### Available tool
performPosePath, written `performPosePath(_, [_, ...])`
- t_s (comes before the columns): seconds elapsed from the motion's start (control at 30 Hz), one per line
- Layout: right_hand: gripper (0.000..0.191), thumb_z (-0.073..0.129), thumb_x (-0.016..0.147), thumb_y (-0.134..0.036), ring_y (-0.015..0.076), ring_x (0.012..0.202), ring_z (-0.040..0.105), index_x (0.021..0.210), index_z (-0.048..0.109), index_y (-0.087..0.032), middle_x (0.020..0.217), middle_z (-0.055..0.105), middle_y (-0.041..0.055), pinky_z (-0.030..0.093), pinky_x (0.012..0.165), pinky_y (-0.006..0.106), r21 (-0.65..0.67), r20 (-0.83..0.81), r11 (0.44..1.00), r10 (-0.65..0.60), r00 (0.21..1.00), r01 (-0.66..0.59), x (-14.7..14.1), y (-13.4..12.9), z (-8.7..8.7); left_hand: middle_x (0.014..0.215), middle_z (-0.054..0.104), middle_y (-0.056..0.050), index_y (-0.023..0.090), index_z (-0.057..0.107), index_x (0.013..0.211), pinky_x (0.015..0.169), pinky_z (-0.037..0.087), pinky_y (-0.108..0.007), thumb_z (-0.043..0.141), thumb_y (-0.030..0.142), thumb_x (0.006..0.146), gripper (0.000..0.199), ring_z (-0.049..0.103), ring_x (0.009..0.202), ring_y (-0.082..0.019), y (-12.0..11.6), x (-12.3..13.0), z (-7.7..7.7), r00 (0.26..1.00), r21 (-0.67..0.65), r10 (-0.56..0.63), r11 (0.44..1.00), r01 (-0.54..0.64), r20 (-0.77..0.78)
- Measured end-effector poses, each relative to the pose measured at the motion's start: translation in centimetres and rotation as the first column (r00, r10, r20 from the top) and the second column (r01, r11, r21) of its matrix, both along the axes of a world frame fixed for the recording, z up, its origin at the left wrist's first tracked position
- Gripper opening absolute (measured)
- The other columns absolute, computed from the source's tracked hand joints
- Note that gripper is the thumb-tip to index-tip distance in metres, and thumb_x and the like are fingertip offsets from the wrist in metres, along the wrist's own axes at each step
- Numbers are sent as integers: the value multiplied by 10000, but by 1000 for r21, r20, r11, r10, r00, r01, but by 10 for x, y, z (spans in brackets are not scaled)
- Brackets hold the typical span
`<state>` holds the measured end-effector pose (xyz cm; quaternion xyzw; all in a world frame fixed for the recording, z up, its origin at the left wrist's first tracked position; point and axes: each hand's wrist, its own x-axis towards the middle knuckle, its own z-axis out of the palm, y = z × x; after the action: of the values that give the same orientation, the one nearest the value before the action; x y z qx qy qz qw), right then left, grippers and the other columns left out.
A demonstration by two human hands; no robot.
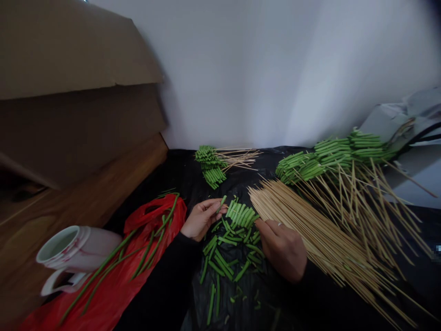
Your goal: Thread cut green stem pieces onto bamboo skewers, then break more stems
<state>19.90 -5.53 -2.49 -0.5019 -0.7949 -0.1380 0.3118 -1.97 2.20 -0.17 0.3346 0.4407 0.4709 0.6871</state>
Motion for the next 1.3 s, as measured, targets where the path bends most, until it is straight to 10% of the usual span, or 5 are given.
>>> performPosePath(1.3, [250,429,868,-96,132,593,459,969,649,-158,673,545,11,275,561,311,-39,-13,999,-9,1000,9,-3,-2,-4,750,714,-44,131,738,755,688,457,-208,870,320,535,319,626,722,-109,-4,6,-5,993,4,49,999,-49,-106])
